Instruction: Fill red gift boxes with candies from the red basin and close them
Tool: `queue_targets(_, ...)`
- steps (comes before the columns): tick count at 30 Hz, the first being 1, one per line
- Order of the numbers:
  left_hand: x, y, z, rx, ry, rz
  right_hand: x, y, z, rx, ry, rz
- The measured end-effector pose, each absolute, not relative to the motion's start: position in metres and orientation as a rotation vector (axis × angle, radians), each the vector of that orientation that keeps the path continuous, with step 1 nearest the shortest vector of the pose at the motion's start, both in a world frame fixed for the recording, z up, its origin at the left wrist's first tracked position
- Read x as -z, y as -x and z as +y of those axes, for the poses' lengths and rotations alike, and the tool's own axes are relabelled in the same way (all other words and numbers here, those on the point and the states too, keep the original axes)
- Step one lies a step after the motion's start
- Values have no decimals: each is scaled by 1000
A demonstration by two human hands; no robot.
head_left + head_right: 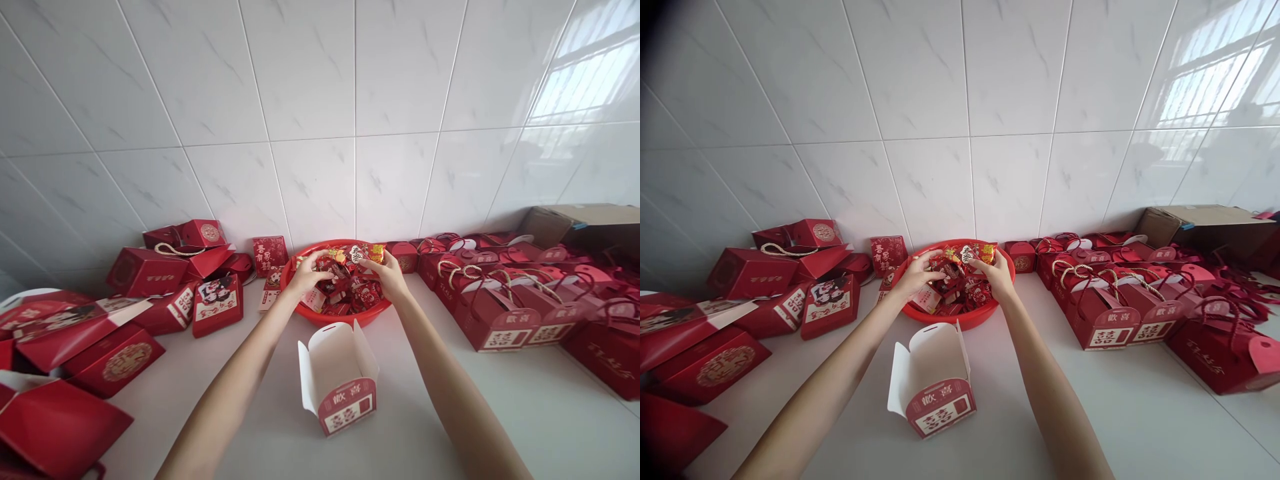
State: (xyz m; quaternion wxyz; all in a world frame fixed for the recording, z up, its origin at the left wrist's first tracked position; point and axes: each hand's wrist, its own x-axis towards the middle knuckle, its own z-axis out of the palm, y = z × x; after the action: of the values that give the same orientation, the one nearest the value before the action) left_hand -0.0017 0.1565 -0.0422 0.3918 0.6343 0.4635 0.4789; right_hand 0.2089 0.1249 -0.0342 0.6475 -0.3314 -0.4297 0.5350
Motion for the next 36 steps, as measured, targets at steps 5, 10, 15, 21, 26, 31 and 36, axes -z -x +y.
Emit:
queue_targets(5, 42, -2, 157, -1155, -1646, 1261, 34, -208, 124, -1216, 761, -984)
queue_targets(10, 41, -5, 156, -1150, -1868, 1459, 32, -209, 123, -1231, 762, -965)
queue_targets(15, 39, -8, 152, -1151, -2195, 1629, 32, -208, 122, -1210, 768, -970)
queue_targets(21, 38, -11, 148, -782, -2361, 1574, 32, -208, 123, -1219, 754, -972)
queue_targets(26, 44, -14, 145, -505, -2374, 1558, 33, -209, 124, -1218, 756, -969)
queue_targets(31, 46, -17, 147, -476, -2425, 1588, 34, -209, 125, -1213, 770, -973)
queue_targets(36, 39, -22, 149, -515, -2466, 1648, 36, -210, 127, -1194, 759, -966)
